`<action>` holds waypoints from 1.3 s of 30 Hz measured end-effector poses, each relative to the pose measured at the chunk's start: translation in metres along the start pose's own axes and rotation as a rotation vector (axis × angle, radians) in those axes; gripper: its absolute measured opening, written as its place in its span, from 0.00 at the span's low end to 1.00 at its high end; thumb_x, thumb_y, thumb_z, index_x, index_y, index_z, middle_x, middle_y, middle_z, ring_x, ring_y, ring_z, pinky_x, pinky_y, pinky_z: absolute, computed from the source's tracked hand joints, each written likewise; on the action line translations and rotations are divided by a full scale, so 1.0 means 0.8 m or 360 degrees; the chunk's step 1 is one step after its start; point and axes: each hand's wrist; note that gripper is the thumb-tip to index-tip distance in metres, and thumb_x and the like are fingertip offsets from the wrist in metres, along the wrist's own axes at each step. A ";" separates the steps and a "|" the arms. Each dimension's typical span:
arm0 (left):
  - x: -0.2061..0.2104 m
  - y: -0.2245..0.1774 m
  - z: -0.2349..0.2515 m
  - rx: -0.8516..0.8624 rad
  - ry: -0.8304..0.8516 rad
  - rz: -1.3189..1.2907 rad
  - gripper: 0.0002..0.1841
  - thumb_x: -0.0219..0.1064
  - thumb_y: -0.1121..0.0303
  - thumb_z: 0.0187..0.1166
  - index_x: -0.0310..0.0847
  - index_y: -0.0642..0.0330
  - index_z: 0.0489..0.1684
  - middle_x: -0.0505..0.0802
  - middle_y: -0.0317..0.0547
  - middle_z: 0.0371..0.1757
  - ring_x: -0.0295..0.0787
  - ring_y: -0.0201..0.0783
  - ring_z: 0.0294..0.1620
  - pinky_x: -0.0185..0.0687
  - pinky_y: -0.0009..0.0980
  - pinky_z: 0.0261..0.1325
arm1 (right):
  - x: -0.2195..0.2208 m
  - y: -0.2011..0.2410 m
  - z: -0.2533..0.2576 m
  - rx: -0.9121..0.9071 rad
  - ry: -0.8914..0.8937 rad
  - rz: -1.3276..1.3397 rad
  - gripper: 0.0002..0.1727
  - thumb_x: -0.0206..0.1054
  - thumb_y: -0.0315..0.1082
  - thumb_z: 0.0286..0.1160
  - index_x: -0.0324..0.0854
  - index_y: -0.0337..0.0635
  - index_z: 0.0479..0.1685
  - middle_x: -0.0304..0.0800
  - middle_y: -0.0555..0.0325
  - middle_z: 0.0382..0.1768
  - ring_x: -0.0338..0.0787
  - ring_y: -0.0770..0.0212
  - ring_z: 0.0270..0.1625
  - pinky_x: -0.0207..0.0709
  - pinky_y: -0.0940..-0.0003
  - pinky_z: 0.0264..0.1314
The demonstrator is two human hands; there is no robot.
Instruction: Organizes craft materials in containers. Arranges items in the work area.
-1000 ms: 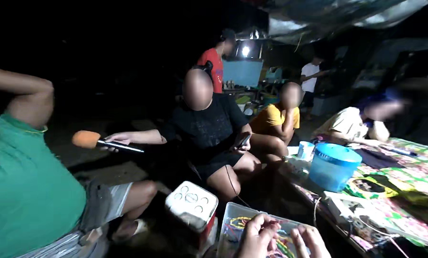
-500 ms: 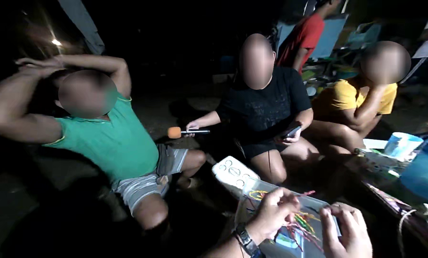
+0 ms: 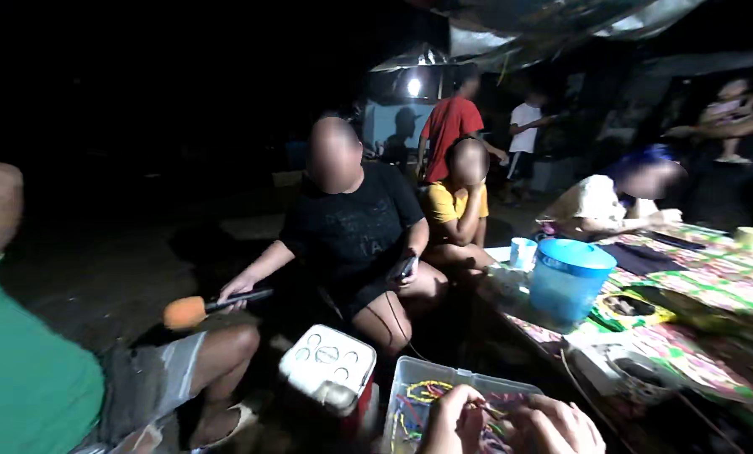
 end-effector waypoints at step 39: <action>-0.014 -0.015 0.003 0.0207 -0.0266 -0.0845 0.12 0.74 0.76 0.71 0.95 0.41 0.39 0.94 0.22 0.46 0.89 0.20 0.49 0.86 0.19 0.54 | 0.017 -0.004 0.018 0.1027 0.0967 0.1560 0.15 0.56 0.34 0.89 0.87 0.34 0.51 0.91 0.64 0.38 0.88 0.78 0.41 0.82 0.75 0.53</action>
Point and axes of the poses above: each hand's wrist, its own z-axis towards the middle knuckle, its own x-axis out of the palm, y = z × x
